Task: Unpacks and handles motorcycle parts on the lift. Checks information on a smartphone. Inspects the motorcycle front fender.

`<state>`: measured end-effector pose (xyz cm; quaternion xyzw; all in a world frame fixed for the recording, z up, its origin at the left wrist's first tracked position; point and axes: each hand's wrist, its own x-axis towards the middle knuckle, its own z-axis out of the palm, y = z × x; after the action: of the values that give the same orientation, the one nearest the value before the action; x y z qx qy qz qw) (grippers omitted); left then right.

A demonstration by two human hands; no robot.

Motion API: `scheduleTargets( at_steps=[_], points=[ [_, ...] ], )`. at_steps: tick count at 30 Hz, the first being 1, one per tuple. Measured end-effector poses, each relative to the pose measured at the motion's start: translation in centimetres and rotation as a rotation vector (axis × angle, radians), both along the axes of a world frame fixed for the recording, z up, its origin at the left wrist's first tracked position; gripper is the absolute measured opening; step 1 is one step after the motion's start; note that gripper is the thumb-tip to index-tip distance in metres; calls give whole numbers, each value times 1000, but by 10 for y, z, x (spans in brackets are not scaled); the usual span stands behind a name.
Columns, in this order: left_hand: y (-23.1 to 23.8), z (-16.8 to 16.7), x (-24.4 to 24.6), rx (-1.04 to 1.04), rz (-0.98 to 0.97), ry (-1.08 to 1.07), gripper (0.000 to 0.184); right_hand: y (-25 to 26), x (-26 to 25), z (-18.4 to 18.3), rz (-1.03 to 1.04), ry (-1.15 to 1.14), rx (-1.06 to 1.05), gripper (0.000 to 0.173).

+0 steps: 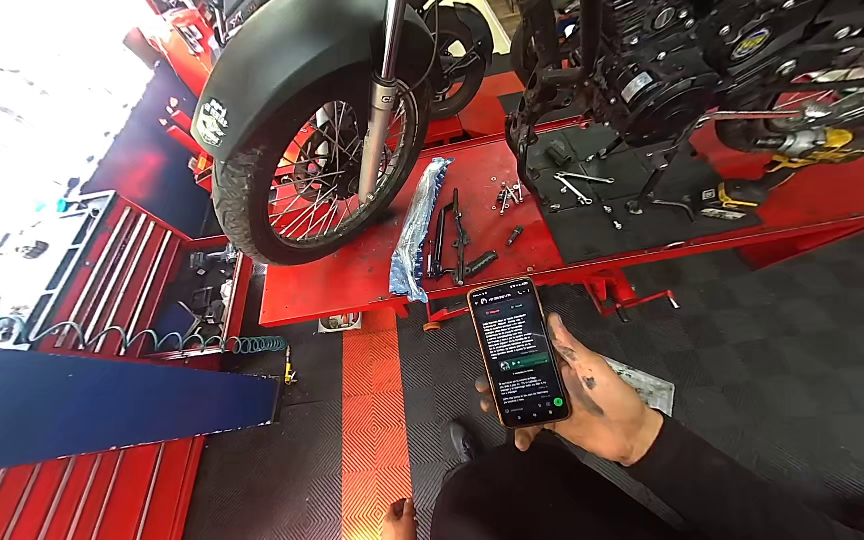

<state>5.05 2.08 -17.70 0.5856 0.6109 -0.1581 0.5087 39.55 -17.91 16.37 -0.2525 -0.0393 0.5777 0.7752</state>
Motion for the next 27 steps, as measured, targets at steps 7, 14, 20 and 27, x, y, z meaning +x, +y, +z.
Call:
scheduleTargets(
  at_steps=[7, 14, 20, 27],
  points=[
    [1, -2, 2, 10, -6, 3, 40, 0, 2, 0, -2, -1, 12, 82],
    [1, -2, 3, 9, -4, 13, 39, 0, 2, 3, -12, -1, 1, 82],
    [1, 0, 0, 9, 6, 9, 40, 1, 3, 5, -12, 2, -10, 83],
    [2, 9, 1, 9, 29, -12, 41, 1, 3, 11, -11, 2, 14, 81]
  ],
)
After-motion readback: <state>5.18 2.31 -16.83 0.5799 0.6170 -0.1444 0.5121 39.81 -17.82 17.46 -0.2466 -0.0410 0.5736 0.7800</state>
